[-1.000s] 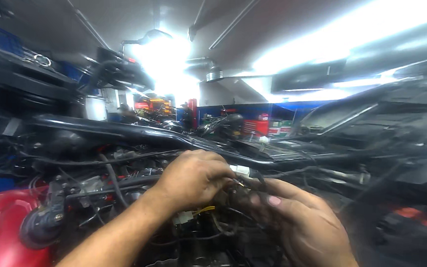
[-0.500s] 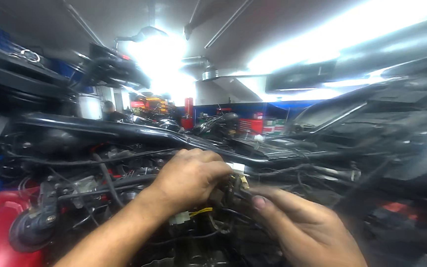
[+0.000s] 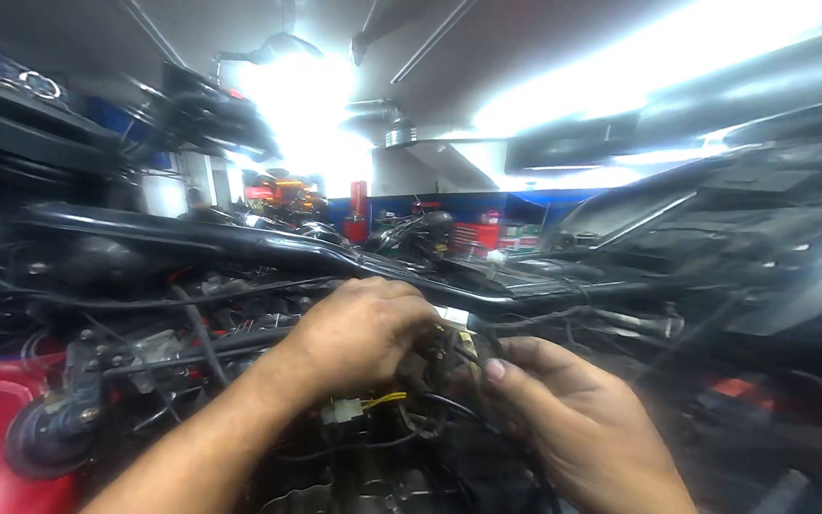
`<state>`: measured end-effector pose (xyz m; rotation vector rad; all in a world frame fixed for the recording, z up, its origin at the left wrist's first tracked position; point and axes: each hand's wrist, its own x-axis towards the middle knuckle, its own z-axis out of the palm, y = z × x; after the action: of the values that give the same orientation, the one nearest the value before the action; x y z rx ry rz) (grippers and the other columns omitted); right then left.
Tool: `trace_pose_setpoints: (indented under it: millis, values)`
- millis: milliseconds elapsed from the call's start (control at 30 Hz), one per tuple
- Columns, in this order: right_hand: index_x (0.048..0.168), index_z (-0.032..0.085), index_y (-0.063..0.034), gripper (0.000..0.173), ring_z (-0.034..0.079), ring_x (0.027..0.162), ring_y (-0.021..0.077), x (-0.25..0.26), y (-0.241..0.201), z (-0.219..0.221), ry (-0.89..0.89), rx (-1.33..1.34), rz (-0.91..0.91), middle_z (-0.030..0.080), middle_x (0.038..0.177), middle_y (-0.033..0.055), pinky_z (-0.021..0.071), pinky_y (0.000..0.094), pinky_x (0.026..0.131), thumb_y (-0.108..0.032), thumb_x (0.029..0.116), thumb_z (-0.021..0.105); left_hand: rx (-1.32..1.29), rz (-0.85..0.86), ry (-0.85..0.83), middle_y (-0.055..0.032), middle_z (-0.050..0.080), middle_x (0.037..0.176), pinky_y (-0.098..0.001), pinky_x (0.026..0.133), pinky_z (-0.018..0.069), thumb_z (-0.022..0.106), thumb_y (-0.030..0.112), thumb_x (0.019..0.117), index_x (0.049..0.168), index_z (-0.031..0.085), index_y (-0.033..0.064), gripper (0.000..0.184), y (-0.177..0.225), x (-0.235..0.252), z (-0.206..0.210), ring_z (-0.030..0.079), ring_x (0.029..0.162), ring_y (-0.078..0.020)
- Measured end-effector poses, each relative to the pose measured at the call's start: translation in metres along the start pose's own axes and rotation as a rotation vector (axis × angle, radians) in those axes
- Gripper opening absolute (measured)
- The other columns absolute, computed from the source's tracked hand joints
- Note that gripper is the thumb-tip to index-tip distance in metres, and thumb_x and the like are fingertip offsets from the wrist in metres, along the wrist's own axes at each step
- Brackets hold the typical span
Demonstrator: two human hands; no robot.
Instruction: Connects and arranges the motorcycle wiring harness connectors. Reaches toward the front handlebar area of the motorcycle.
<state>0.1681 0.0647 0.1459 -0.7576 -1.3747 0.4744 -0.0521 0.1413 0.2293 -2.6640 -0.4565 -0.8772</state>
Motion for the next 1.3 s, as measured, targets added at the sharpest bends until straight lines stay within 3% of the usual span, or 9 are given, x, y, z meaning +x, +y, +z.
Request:
trace_pose_setpoints:
  millis: [67, 233, 367, 467, 600, 700, 933, 1100, 1300]
  values:
    - [0.102, 0.072, -0.0093, 0.012, 0.065, 0.056, 0.0172, -0.001, 0.002, 0.002, 0.016, -0.064, -0.014, 0.075, 0.080, 0.0117, 0.0523, 0.0262, 0.048, -0.017, 0.0953, 0.065, -0.108, -0.002, 0.040, 0.0044, 0.072, 0.117, -0.0317, 0.102, 0.0546, 0.058, 0.018, 0.1034, 0.114, 0.075, 0.0162, 0.021, -0.002, 0.000, -0.005, 0.066, 0.113, -0.0070]
    - [0.102, 0.074, -0.0090, 0.014, 0.070, 0.064, 0.0196, -0.004, 0.000, 0.007, 0.027, -0.108, -0.068, 0.076, 0.084, 0.0105, 0.0573, 0.0284, 0.053, -0.017, 0.0952, 0.066, -0.288, -0.108, 0.077, 0.0086, 0.074, 0.106, -0.0240, 0.086, 0.0587, 0.057, 0.020, 0.1052, 0.113, 0.076, 0.0160, 0.021, -0.003, 0.001, -0.016, 0.068, 0.093, 0.0010]
    - [0.106, 0.074, -0.0095, 0.015, 0.075, 0.076, 0.0198, -0.010, -0.002, 0.009, 0.040, -0.207, -0.186, 0.077, 0.089, 0.0054, 0.0650, 0.0334, 0.064, -0.016, 0.0969, 0.063, -0.198, -0.021, 0.092, 0.0064, 0.074, 0.111, -0.0257, 0.094, 0.0583, 0.061, 0.020, 0.1030, 0.110, 0.078, 0.0155, 0.018, -0.004, 0.001, -0.006, 0.068, 0.105, -0.0015]
    - [0.107, 0.074, -0.0098, 0.019, 0.075, 0.084, 0.0120, -0.014, -0.004, 0.007, 0.011, -0.376, -0.262, 0.077, 0.093, -0.0008, 0.0659, 0.0302, 0.073, -0.020, 0.1004, 0.060, -0.049, 0.031, 0.075, 0.0070, 0.074, 0.113, -0.0328, 0.099, 0.0548, 0.063, 0.027, 0.1024, 0.106, 0.079, 0.0199, 0.018, -0.003, 0.000, 0.002, 0.066, 0.112, -0.0066]
    - [0.101, 0.077, -0.0188, 0.030, 0.065, 0.074, -0.0008, -0.013, -0.002, 0.006, -0.008, -0.689, -0.293, 0.071, 0.083, -0.0100, 0.0550, 0.0244, 0.063, -0.035, 0.1038, 0.051, 0.042, 0.052, 0.067, 0.0086, 0.074, 0.112, -0.0355, 0.093, 0.0549, 0.065, 0.030, 0.1008, 0.105, 0.079, 0.0236, 0.017, -0.001, -0.001, 0.006, 0.067, 0.107, -0.0083]
    - [0.090, 0.077, -0.0206, 0.032, 0.060, 0.063, 0.0008, -0.011, 0.002, 0.010, 0.036, -0.764, -0.329, 0.066, 0.072, -0.0103, 0.0473, 0.0282, 0.053, -0.036, 0.1023, 0.052, 0.082, 0.065, 0.066, 0.0088, 0.073, 0.110, -0.0362, 0.089, 0.0536, 0.065, 0.031, 0.0987, 0.104, 0.080, 0.0251, 0.017, 0.001, -0.003, 0.008, 0.066, 0.105, -0.0089]
    - [0.086, 0.076, -0.0186, 0.032, 0.059, 0.062, 0.0009, -0.010, -0.002, 0.012, 0.024, -0.766, -0.327, 0.066, 0.070, -0.0088, 0.0452, 0.0275, 0.053, -0.033, 0.1015, 0.053, 0.135, 0.084, 0.019, 0.0089, 0.073, 0.111, -0.0372, 0.087, 0.0520, 0.064, 0.033, 0.0991, 0.104, 0.080, 0.0254, 0.019, 0.001, -0.004, 0.009, 0.065, 0.106, -0.0100]
    - [0.077, 0.071, -0.0251, 0.035, 0.055, 0.057, 0.0028, -0.005, 0.002, 0.008, -0.030, -0.864, -0.295, 0.059, 0.063, -0.0120, 0.0420, 0.0328, 0.049, -0.040, 0.1000, 0.049, 0.286, 0.132, -0.013, 0.0063, 0.073, 0.113, -0.0413, 0.084, 0.0526, 0.067, 0.027, 0.0947, 0.099, 0.078, 0.0245, 0.012, 0.003, -0.005, 0.013, 0.065, 0.108, -0.0155]
    - [0.091, 0.074, -0.0174, 0.039, 0.067, 0.064, 0.0183, -0.003, 0.003, 0.009, -0.119, -1.162, -0.436, 0.068, 0.075, -0.0013, 0.0497, 0.0418, 0.048, -0.040, 0.1018, 0.043, 0.361, 0.169, -0.042, 0.0051, 0.072, 0.112, -0.0413, 0.081, 0.0506, 0.066, 0.024, 0.0932, 0.096, 0.078, 0.0239, 0.012, 0.003, -0.006, 0.014, 0.065, 0.106, -0.0174]
